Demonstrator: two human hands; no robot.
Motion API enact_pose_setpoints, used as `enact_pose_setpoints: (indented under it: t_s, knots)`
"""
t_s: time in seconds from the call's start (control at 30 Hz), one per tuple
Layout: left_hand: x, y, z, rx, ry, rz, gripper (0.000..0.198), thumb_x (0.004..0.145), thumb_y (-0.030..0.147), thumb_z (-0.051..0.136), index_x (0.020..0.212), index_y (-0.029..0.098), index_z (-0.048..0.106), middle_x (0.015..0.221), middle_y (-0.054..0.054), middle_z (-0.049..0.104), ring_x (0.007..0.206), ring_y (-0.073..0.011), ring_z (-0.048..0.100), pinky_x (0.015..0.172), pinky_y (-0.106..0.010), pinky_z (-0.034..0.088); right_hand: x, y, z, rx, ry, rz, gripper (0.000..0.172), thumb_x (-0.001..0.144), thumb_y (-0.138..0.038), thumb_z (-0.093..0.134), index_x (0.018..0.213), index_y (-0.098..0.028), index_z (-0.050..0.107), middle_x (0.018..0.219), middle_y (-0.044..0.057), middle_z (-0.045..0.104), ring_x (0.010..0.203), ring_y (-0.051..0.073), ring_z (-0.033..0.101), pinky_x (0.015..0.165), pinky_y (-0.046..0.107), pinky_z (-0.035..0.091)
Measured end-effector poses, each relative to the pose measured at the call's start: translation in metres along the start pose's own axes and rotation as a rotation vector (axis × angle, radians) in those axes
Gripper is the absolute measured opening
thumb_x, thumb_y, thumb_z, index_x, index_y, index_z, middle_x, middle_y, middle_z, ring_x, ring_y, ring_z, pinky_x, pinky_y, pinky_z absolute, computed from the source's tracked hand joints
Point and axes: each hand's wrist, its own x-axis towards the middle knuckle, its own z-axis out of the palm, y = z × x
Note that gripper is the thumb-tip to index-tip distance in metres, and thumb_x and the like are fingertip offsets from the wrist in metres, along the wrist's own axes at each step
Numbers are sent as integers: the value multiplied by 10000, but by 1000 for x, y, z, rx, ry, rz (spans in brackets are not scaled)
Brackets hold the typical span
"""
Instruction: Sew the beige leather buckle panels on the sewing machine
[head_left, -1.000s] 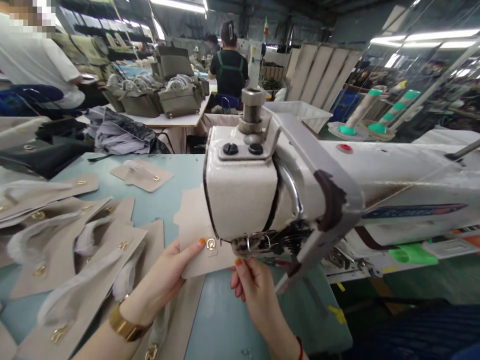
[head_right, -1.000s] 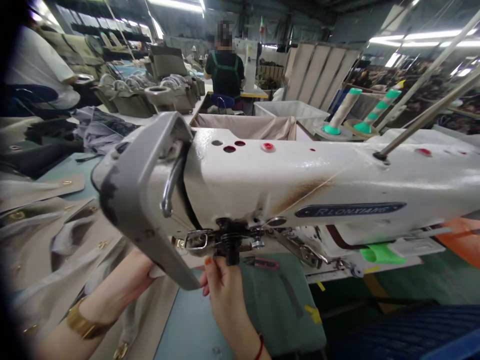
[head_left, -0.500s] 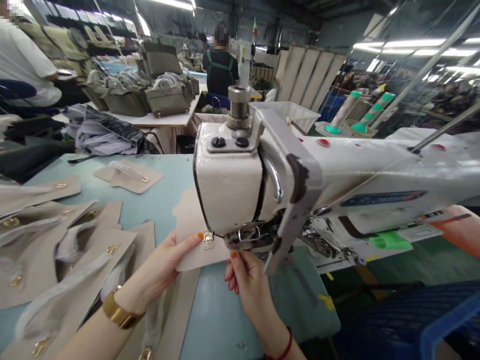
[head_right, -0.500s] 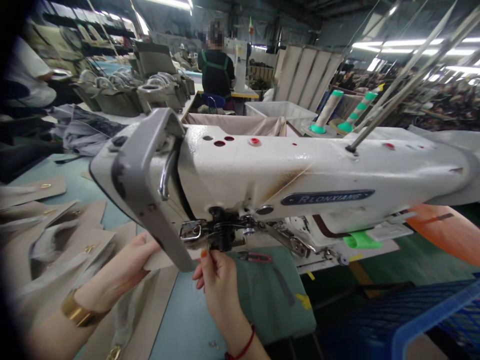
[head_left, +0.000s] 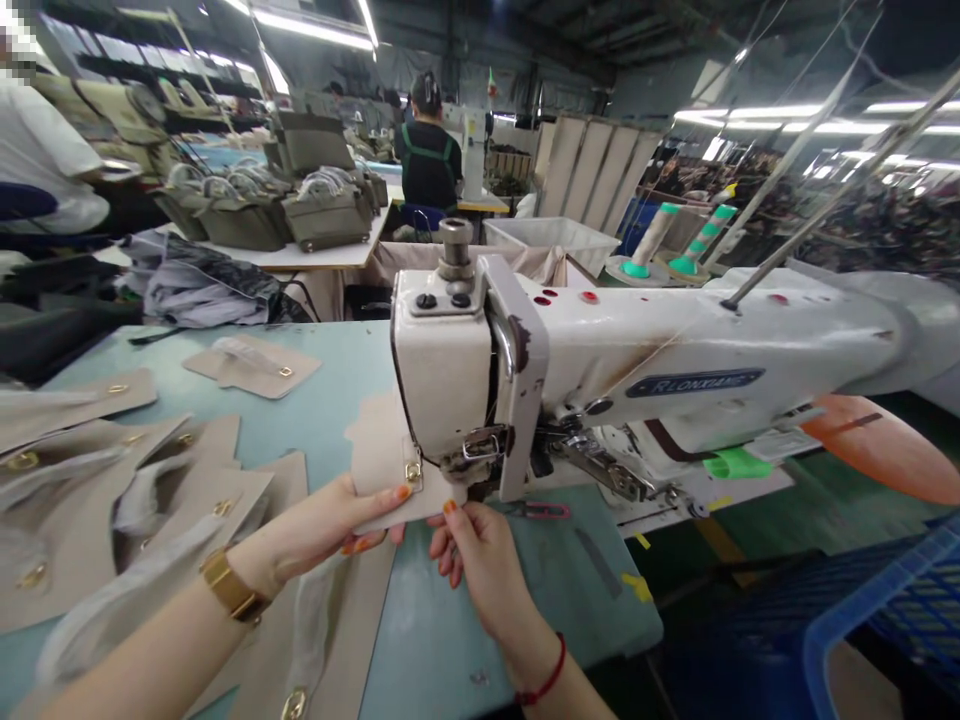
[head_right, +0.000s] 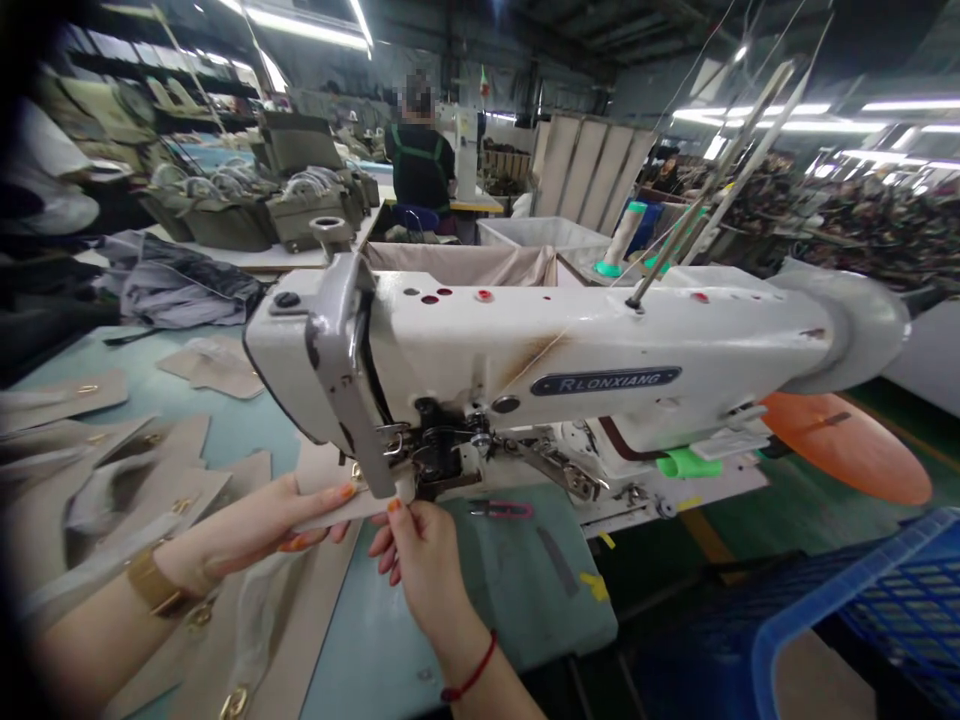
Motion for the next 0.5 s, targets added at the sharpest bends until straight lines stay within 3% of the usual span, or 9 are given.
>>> enact_pose_setpoints:
  t_s: [0.33,0.5]
  knots:
    - [5,4,-4,17,51,1,305,809,435,627,728,147,689,645,-48,646,450,-93,379,408,-200,220,8,2,10,88,49,38,543,820,-627,500,721,-98,572,628,55,637,381,39,487,353,121,267]
    - [4,12,-2,31,94,6,350,817,395,612,616,116,678,555,-7,614,437,-70,352,412,-180,238,10,4,15,129,76,48,524,841,-608,468,667,-117,530,624,62,652,351,32,462,347,126,242]
